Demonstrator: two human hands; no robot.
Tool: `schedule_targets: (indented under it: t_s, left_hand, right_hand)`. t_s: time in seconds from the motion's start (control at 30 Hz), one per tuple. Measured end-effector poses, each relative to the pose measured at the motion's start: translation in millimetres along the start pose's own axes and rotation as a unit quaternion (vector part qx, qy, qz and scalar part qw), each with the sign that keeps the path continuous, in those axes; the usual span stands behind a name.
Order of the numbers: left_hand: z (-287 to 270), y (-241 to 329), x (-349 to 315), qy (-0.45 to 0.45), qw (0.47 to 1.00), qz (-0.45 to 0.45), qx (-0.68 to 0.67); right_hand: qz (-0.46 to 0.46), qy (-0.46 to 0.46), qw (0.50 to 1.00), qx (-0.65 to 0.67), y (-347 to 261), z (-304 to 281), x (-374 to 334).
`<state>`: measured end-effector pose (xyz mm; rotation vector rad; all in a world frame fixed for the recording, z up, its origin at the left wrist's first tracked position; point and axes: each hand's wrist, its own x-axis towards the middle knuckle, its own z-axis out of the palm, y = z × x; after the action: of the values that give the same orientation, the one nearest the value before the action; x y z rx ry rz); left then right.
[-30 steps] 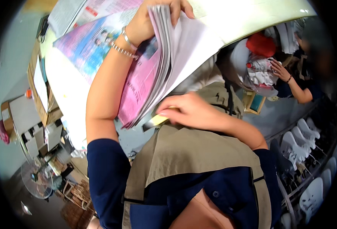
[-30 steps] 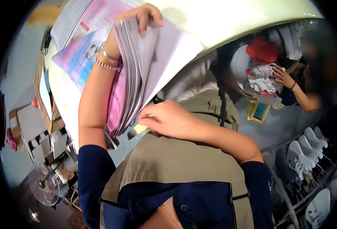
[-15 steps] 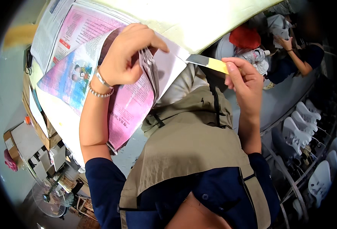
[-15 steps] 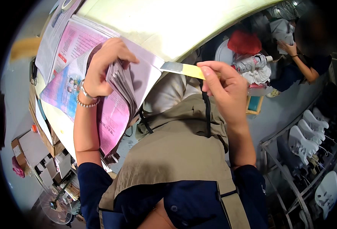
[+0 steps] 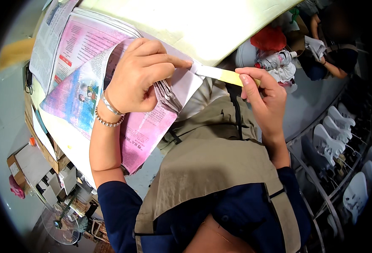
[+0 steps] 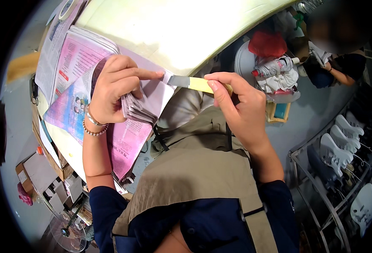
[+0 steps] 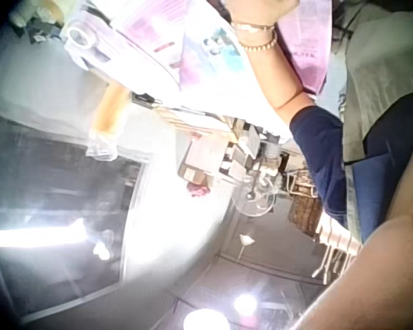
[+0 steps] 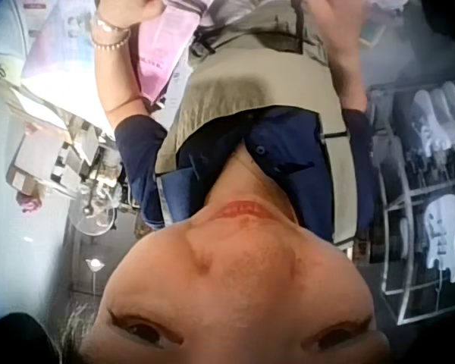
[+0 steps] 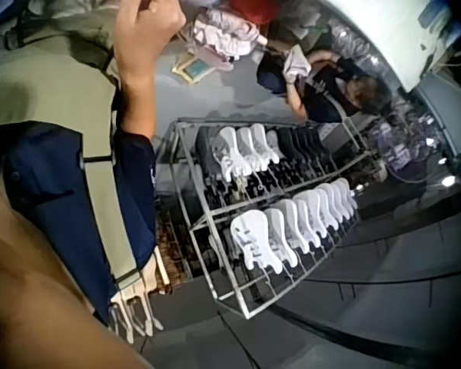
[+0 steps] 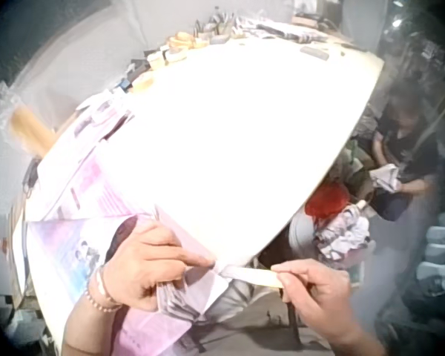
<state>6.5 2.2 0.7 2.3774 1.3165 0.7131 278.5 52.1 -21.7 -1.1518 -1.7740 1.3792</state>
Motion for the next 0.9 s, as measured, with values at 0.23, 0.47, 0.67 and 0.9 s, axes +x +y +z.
schedule_targets:
  t_s: [0.23,0.47,0.67,0.9]
  left_hand:
    - [2.5,-6.2,-4.4,0.019,0.999,0.026,0.017]
    - [-1.0,-4.2,-7.4,0.018,0.999,0.030,0.020]
    - [-2.0,0.2,-6.9,0.032,0.999,0.014,0.006]
    - [-0.6,-5.4,-7.9,0.033,0.999,0.042,0.010]
  right_hand:
    - [-0.060,-0.016,0.998,-0.025,-6.3,3.0,-0.7]
    - [-0.027,-0.001,0.999,-0.023,-5.6,6.2,-0.2]
    - [-0.021,0.019,1.000,0.005,-10.4,2.3,4.5]
    - [-0.018,-0.108,0.993,-0.040,-16.6,-9.2,31.1]
